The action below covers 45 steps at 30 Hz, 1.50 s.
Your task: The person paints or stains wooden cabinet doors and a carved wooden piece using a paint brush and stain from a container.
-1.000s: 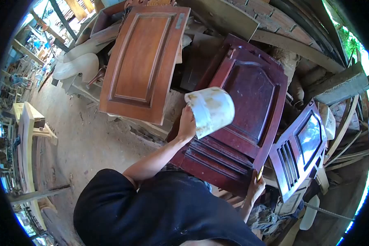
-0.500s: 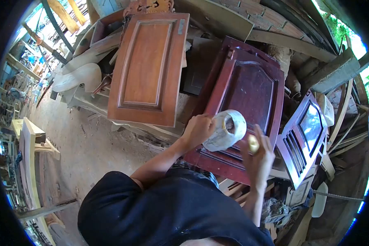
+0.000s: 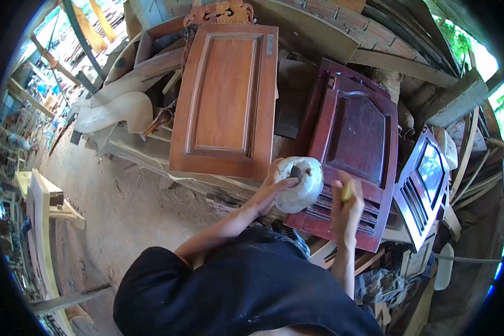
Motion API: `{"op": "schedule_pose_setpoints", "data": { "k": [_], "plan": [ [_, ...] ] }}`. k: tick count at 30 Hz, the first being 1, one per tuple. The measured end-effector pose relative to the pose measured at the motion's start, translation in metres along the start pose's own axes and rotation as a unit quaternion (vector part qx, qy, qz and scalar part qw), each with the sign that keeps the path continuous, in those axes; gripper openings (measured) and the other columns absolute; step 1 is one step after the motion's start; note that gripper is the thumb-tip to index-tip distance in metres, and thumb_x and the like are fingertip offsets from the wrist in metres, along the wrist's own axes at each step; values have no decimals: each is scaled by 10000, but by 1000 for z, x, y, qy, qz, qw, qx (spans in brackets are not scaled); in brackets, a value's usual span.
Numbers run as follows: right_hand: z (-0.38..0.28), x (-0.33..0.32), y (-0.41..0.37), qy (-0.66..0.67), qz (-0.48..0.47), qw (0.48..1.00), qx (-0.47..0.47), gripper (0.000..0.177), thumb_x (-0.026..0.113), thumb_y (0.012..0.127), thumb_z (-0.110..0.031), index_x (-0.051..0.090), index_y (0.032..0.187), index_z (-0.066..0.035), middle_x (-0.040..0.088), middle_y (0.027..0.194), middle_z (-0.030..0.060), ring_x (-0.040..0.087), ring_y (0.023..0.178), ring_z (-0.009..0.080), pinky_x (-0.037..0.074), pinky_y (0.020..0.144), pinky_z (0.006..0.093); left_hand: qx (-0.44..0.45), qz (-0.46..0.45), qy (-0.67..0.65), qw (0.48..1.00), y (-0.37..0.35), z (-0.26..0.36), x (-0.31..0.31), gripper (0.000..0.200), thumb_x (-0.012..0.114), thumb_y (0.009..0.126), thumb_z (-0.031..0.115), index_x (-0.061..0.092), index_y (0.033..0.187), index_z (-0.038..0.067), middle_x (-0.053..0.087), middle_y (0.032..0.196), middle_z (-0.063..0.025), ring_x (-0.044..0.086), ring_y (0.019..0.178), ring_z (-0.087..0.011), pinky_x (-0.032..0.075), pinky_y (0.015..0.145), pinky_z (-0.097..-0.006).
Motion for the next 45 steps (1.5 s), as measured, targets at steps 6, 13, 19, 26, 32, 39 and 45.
{"op": "schedule_pose_setpoints", "data": {
  "k": [6, 13, 19, 26, 32, 39, 45],
  "plan": [
    [-15, -36, -24, 259, 64, 960, 92, 421, 529, 927, -357, 643, 1030, 36, 653, 903, 112, 635, 810, 224, 490, 731, 317, 137, 115, 261, 949, 5, 16, -42, 840, 754, 786, 211, 224, 1420, 63, 350, 1375, -176, 412, 1265, -263, 432, 999, -390],
    [-49, 58, -40, 56, -149, 987, 21, 273, 652, 871, -220, 634, 1109, -88, 614, 878, 163, 610, 755, 389, 500, 643, 434, 105, 0, 97, 990, -3, 18, -16, 689, 667, 827, 77, 276, 1394, 87, 447, 1302, -148, 509, 1177, -263, 461, 987, -376],
    [30, -42, -60, 267, 103, 930, 230, 266, 592, 938, -264, 680, 1019, -26, 648, 775, 94, 647, 743, 119, 493, 606, 275, 150, 89, 127, 976, -5, 25, -74, 767, 648, 827, 92, 203, 1452, 89, 344, 1380, -107, 341, 1308, -237, 308, 1086, -390],
    [121, -90, -107, -428, 42, 873, 231, 231, 598, 863, -276, 689, 828, -66, 699, 826, 107, 691, 642, 238, 542, 529, 356, 65, 66, 95, 991, -21, 36, -72, 789, 651, 834, 131, 193, 1476, 111, 313, 1428, -84, 329, 1328, -230, 291, 1102, -386],
    [-5, 45, -92, -92, -67, 990, 89, 166, 711, 727, -257, 669, 827, -131, 653, 751, 90, 672, 673, 273, 550, 598, 392, 41, 59, 80, 994, -17, 28, -79, 748, 629, 858, 125, 208, 1476, 116, 337, 1423, -86, 368, 1310, -229, 323, 1088, -392],
    [68, 15, -104, 145, -25, 953, 265, 254, 679, 717, 52, 694, 941, -66, 708, 935, 59, 664, 843, 144, 543, 741, 306, 27, 69, 73, 995, -12, 29, -72, 615, 599, 882, 180, 314, 1427, 168, 439, 1354, -64, 448, 1254, -220, 431, 1024, -408],
    [152, -147, -123, -325, 126, 899, 264, 164, 602, 896, -198, 684, 951, -66, 678, 923, 120, 682, 814, 302, 552, 702, 388, 32, 76, 78, 993, -13, 28, -79, 610, 604, 876, 187, 331, 1421, 164, 430, 1362, -62, 444, 1262, -217, 427, 1035, -411]
  ]
}}
Point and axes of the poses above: each hand's wrist, its own y-axis towards the middle knuckle, its own x-axis out of the palm, z = x × y, the point moved 10 cm from there along y, towards the middle knuckle
